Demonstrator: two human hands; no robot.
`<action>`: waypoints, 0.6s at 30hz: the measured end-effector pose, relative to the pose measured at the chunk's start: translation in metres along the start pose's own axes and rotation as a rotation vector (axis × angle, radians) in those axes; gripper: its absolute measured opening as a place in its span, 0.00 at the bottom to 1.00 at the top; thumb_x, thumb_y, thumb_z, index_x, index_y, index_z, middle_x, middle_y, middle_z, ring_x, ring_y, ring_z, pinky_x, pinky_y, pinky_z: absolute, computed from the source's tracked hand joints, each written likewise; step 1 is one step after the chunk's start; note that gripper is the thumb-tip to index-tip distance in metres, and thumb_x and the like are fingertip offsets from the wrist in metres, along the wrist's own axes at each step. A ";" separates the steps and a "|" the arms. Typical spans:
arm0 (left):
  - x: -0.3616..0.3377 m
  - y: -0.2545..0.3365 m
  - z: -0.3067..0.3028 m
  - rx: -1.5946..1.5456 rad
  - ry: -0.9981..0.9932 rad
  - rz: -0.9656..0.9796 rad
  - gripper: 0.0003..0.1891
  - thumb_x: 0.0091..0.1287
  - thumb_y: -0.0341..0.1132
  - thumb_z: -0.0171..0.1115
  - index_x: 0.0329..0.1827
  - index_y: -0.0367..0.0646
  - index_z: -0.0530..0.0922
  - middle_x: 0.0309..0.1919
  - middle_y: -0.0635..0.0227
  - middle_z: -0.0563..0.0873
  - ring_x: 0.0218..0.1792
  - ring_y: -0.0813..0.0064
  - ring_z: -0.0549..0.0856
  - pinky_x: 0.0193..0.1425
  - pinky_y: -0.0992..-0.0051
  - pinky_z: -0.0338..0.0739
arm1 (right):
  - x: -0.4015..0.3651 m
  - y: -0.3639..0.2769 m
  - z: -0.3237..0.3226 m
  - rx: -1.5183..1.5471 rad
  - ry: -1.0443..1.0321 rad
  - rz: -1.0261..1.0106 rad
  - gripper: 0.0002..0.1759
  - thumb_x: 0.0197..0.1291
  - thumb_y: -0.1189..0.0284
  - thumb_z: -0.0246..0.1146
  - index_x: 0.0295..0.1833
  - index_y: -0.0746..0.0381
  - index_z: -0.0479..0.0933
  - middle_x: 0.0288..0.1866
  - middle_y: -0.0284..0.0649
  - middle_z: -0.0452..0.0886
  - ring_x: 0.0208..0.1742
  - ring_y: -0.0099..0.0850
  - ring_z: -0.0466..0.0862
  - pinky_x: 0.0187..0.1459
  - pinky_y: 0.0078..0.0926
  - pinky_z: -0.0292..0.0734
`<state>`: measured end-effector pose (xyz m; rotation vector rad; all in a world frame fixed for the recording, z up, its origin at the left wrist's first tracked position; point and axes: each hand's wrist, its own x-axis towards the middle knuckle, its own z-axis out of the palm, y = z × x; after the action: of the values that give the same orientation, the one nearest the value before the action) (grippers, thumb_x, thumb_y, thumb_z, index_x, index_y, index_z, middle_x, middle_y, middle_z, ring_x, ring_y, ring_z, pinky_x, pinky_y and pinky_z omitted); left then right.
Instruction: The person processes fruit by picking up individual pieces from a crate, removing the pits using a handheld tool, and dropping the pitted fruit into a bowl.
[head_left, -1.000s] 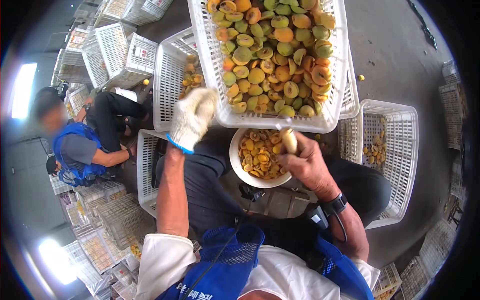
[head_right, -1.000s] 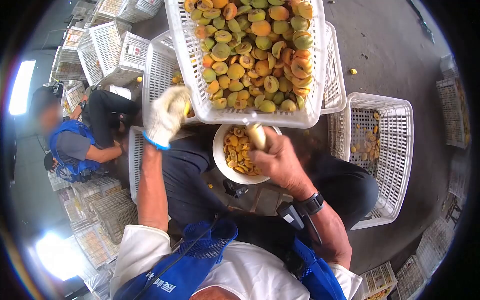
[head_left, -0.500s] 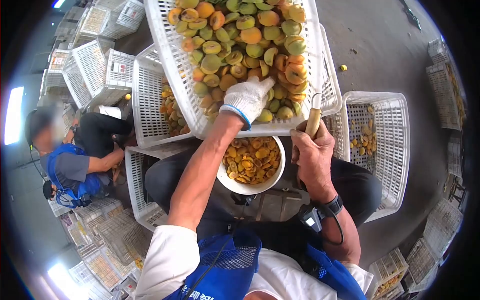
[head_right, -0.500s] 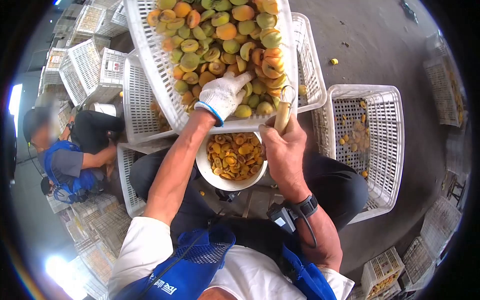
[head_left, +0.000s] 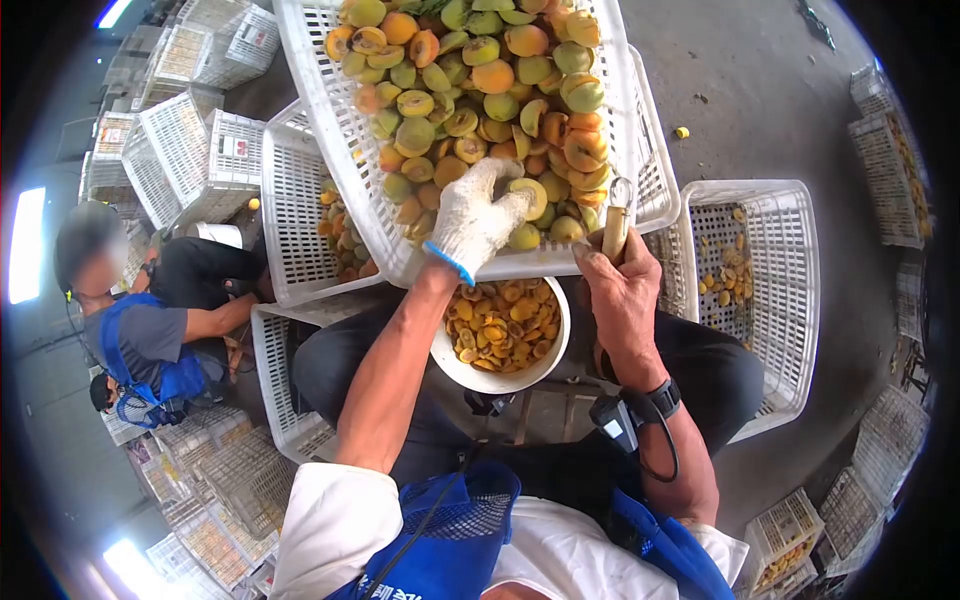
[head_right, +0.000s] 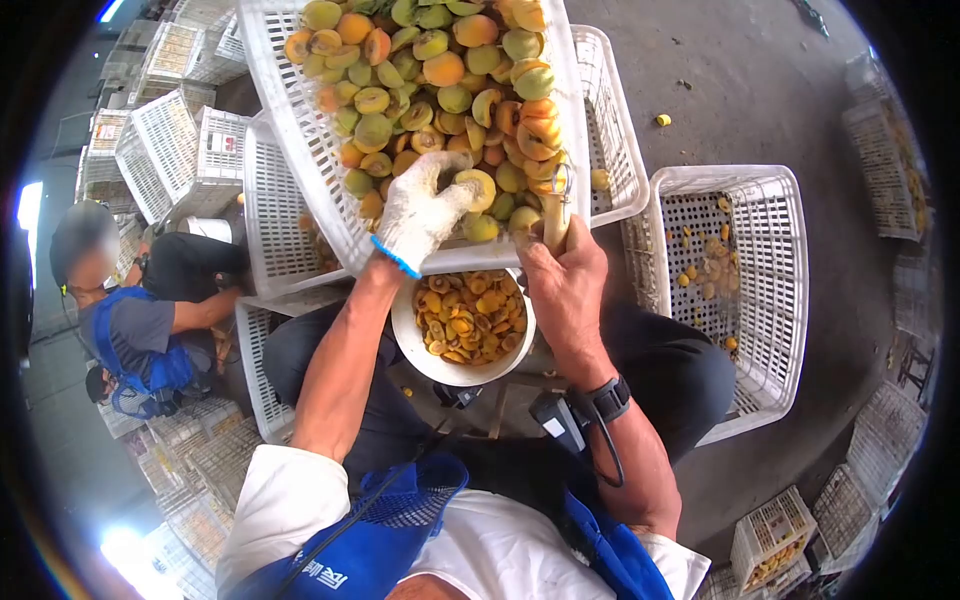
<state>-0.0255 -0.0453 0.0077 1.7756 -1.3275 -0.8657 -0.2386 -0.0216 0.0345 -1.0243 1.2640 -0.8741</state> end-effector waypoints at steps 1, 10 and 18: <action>-0.006 0.006 -0.005 0.001 0.007 0.004 0.19 0.67 0.35 0.76 0.59 0.38 0.85 0.49 0.51 0.92 0.50 0.64 0.92 0.56 0.66 0.85 | 0.001 -0.002 0.004 0.001 -0.004 -0.007 0.10 0.68 0.77 0.65 0.51 0.69 0.79 0.35 0.35 0.84 0.34 0.20 0.81 0.32 0.22 0.78; -0.066 0.015 -0.019 -0.449 -0.024 0.092 0.18 0.82 0.42 0.63 0.60 0.34 0.83 0.50 0.65 0.90 0.51 0.74 0.88 0.57 0.71 0.84 | 0.002 0.001 0.037 0.264 -0.243 0.078 0.15 0.74 0.70 0.68 0.59 0.66 0.78 0.43 0.38 0.88 0.36 0.25 0.89 0.32 0.22 0.83; -0.060 -0.025 0.005 -0.890 0.107 -0.150 0.26 0.87 0.53 0.48 0.65 0.39 0.80 0.53 0.65 0.89 0.51 0.74 0.89 0.57 0.73 0.85 | -0.003 -0.004 0.058 -0.130 -0.233 -0.143 0.12 0.70 0.71 0.70 0.49 0.67 0.76 0.36 0.48 0.87 0.33 0.40 0.87 0.36 0.36 0.81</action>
<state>-0.0318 0.0165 -0.0114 1.1829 -0.5732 -1.1819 -0.1810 -0.0132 0.0403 -1.2942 1.0706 -0.7628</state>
